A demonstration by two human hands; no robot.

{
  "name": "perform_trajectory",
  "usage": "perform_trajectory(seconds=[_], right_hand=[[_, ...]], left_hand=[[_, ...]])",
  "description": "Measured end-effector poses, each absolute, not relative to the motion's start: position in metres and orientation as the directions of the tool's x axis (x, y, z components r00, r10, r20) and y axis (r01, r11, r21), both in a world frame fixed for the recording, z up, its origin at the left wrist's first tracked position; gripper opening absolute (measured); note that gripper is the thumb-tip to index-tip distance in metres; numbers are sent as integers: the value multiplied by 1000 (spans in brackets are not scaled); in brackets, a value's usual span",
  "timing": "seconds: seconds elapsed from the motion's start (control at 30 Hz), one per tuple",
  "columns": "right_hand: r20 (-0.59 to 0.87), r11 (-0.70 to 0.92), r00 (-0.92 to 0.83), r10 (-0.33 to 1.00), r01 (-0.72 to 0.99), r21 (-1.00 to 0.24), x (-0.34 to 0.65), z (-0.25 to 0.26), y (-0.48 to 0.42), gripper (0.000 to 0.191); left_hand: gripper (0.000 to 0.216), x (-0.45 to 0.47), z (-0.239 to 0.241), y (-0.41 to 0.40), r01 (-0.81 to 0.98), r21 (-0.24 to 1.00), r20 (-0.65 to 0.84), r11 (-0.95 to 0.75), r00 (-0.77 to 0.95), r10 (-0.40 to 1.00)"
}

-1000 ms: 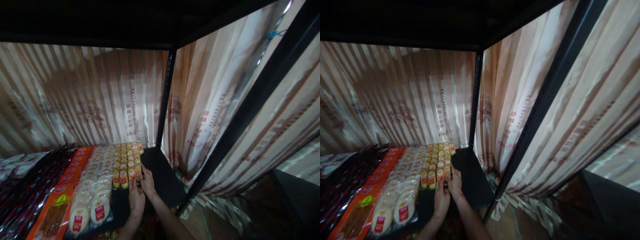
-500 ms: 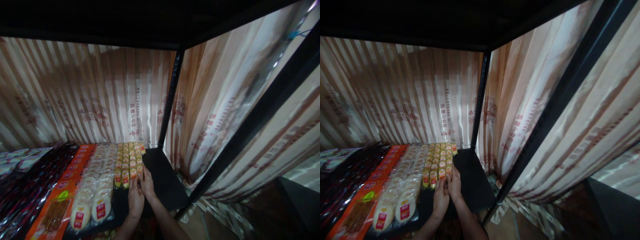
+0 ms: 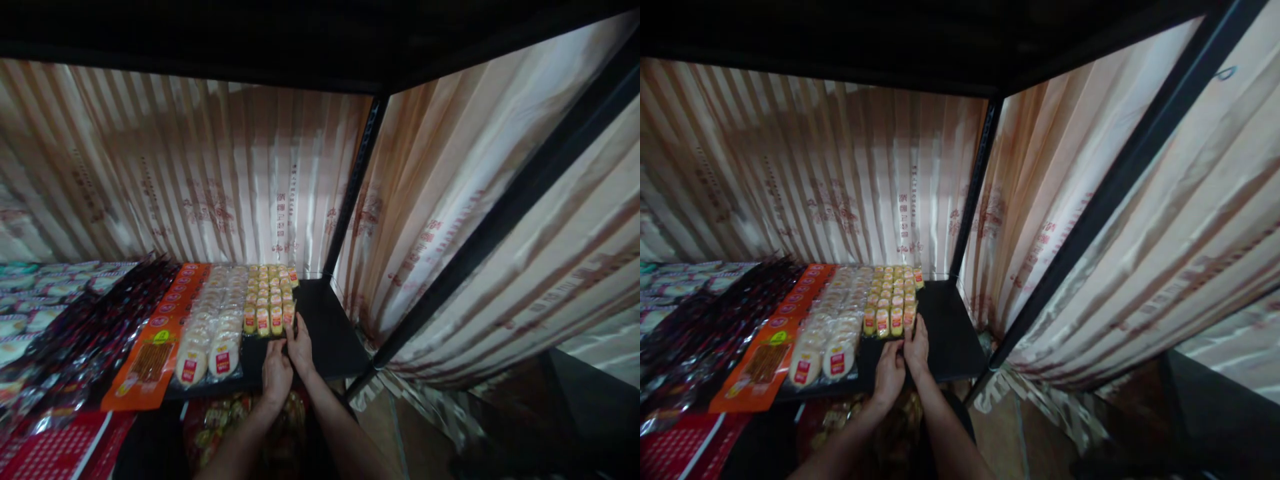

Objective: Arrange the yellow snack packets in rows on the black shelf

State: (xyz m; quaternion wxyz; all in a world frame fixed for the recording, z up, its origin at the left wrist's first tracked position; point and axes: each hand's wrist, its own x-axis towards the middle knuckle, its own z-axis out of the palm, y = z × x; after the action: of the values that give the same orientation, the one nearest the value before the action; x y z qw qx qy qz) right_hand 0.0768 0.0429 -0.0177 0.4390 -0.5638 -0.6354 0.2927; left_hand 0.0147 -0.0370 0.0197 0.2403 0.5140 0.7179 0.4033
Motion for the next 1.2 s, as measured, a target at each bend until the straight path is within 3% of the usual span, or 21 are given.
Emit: perform_trajectory(seconds=[0.3,0.47,0.53,0.73,0.87,1.07,1.2], right_hand=[[253,146,132,958,535,-832,74,-25,15,54],[116,19,196,974,438,-899,81,-20,40,62],[120,40,153,981,445,-895,81,-20,48,62],[331,278,2,943,540,-794,72,-26,60,55],[336,265,38,941,533,-803,70,-33,62,59],[226,196,-6,974,522,-830,68,-42,67,54],[268,227,7,963,509,-830,70,-33,60,57]], left_hand=[[42,11,-6,-91,528,848,130,45,-290,948],[45,3,-15,-90,530,847,168,26,-313,935],[44,2,-16,-86,527,849,171,22,-315,933],[42,2,-8,-66,490,871,157,32,-339,927],[41,1,-1,-40,488,872,165,27,-346,924],[48,-1,4,-4,454,888,93,76,-338,936],[41,-1,7,-4,480,876,149,42,-353,924]])
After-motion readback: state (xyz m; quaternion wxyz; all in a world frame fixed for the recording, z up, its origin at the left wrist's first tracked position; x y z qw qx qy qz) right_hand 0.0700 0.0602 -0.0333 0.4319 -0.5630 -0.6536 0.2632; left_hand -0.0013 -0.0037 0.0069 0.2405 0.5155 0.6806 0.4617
